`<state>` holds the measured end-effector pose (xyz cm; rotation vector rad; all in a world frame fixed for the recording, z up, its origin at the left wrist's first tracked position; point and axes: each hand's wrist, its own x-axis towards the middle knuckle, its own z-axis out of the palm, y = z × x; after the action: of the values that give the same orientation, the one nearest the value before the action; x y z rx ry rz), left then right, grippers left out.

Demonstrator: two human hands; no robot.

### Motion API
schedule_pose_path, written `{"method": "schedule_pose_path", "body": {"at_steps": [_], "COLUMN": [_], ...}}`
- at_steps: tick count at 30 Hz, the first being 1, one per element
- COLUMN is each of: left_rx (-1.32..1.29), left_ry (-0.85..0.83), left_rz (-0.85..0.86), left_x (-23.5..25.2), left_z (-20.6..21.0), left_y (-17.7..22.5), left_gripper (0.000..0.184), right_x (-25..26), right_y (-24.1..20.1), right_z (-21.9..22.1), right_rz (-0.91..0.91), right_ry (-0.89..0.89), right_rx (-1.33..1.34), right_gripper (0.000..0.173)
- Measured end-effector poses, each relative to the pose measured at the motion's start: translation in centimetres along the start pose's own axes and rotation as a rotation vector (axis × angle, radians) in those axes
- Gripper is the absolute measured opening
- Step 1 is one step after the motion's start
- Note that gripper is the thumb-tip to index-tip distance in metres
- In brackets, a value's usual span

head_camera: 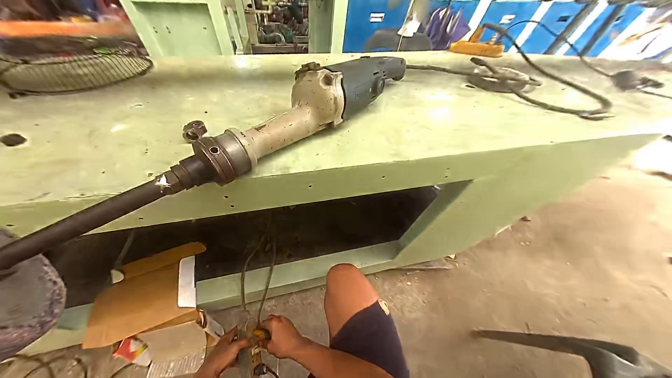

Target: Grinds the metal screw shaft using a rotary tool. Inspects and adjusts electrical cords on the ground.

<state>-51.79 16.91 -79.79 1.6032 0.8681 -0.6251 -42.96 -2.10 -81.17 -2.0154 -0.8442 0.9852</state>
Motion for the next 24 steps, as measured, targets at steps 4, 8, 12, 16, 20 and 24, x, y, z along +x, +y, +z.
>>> {"method": "schedule_pose_path", "body": {"at_steps": [4, 8, 12, 16, 20, 24], "left_rx": [0.063, 0.158, 0.323, 0.504, 0.601, 0.613], "left_ry": [0.007, 0.048, 0.119, 0.179, 0.238, 0.308], "left_rz": [-0.02, -0.034, 0.005, 0.015, -0.069, -0.126], "left_x": [1.7, 2.8, 4.3, 4.7, 6.0, 5.8], "left_z": [-0.5, -1.1, -0.9, 0.3, 1.1, 1.6], "left_y": [-0.6, -1.3, -0.7, 0.3, 0.2, 0.8], "left_gripper": [0.06, 0.069, 0.077, 0.077, 0.082, 0.083], "right_x": [-0.4, -0.9, -1.8, -2.8, -3.3, -3.6], "right_y": [0.3, 0.7, 1.1, 1.2, 1.4, 1.6], "right_z": [-0.3, -0.7, -1.0, -1.0, -0.2, -0.1], "right_rz": [0.167, 0.266, 0.304, 0.328, 0.321, 0.329], "right_ry": [0.028, 0.049, 0.002, 0.013, -0.008, -0.026], "right_rx": [-0.059, -0.029, 0.007, 0.038, 0.031, 0.044], "right_gripper": [0.06, 0.054, 0.049, 0.048, 0.048, 0.047]}}
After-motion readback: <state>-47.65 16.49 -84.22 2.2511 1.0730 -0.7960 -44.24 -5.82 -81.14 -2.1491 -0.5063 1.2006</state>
